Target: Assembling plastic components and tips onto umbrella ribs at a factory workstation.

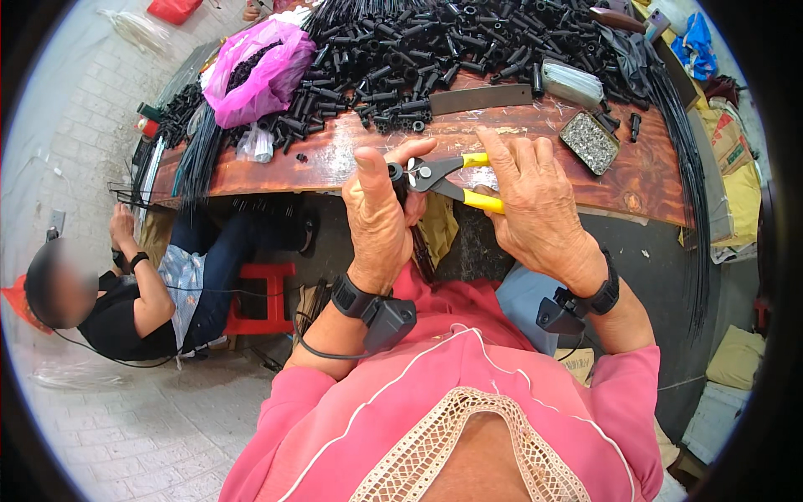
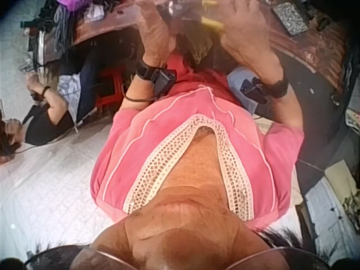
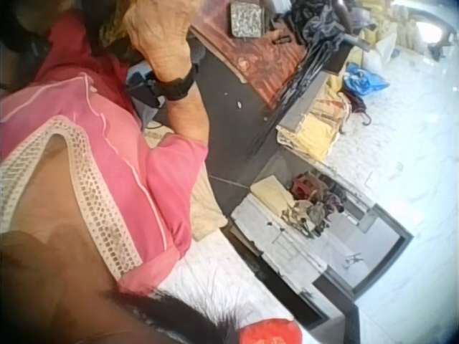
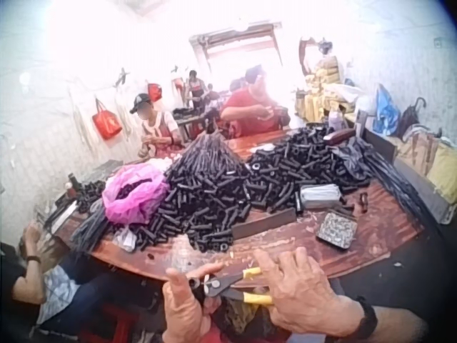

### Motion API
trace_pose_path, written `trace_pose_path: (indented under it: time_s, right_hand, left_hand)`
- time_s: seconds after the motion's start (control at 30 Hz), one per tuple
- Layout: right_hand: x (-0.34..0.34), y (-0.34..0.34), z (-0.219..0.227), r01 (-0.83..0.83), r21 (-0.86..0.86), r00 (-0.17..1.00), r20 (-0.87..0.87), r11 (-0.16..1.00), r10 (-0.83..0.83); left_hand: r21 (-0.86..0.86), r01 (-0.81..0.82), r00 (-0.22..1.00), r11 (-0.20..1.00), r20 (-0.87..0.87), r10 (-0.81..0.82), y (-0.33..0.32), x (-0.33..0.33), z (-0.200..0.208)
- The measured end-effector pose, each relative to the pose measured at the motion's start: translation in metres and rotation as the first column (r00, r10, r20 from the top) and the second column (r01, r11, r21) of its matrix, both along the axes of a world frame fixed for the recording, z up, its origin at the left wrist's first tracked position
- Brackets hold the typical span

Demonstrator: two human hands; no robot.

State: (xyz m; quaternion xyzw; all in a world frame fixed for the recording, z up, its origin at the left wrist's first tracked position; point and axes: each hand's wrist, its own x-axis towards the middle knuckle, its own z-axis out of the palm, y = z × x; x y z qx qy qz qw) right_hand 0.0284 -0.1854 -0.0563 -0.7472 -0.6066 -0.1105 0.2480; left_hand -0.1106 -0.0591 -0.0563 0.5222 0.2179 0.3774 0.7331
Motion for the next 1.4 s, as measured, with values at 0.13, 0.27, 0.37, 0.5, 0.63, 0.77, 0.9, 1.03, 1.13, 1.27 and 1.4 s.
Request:
trace_pose_path:
  time_s: [0.13, 0.27, 0.37, 0.5, 0.63, 0.77, 0.9, 1.03, 1.13, 1.27, 1.4]
  right_hand:
    - [0.002, 0.001, -0.003, 0.007, 0.033, 0.999, 0.032, 0.999, -0.008]
    - [0.003, 0.007, -0.015, 0.021, 0.08, 1.0, 0.016, 0.997, -0.023]
    - [0.008, 0.012, -0.024, 0.026, 0.149, 1.0, 0.008, 0.988, -0.027]
    - [0.013, 0.005, -0.01, 0.042, 0.124, 0.997, 0.051, 0.991, -0.049]
    - [0.044, -0.013, 0.007, 0.007, 0.141, 0.998, 0.055, 0.99, -0.015]
    - [0.105, -0.029, -0.009, 0.161, 0.092, 0.953, -0.275, 0.983, -0.13]
    - [0.174, -0.05, -0.029, 0.366, -0.142, 0.854, -0.34, 0.919, -0.393]
    - [0.186, -0.042, -0.042, 0.41, -0.264, 0.866, -0.187, 0.873, -0.463]
    - [0.18, -0.034, -0.046, 0.42, -0.252, 0.883, -0.111, 0.872, -0.457]
    - [0.183, -0.027, -0.055, 0.424, -0.205, 0.896, -0.047, 0.882, -0.441]
    - [0.189, -0.025, -0.059, 0.422, -0.202, 0.896, -0.056, 0.884, -0.441]
  left_hand:
    - [0.006, 0.02, 1.0, 1.0, -0.002, -0.02, 0.001, -0.001, -0.002]
    - [-0.034, 0.04, 0.999, 0.999, 0.004, -0.04, 0.001, 0.0, -0.001]
    - [-0.01, 0.067, 0.998, 0.998, 0.001, -0.067, 0.001, 0.0, -0.003]
    - [-0.03, 0.088, 0.994, 0.996, 0.064, -0.086, 0.008, 0.0, -0.006]
    - [0.048, 0.186, 0.978, 0.981, 0.081, -0.19, 0.025, -0.004, -0.014]
    - [0.093, 0.279, 0.931, 0.956, 0.22, -0.293, 0.029, -0.014, -0.016]
    - [0.24, 0.361, 0.887, 0.901, 0.21, -0.412, 0.035, -0.014, -0.016]
    - [0.305, 0.299, 0.948, 0.904, 0.012, -0.317, 0.021, -0.005, -0.014]
    - [0.324, 0.307, 0.948, 0.895, -0.014, -0.319, 0.014, 0.001, -0.014]
    - [0.249, 0.336, 0.937, 0.908, 0.01, -0.349, 0.014, 0.004, -0.026]
    - [0.15, 0.282, 0.949, 0.947, 0.098, -0.299, 0.013, 0.009, -0.034]
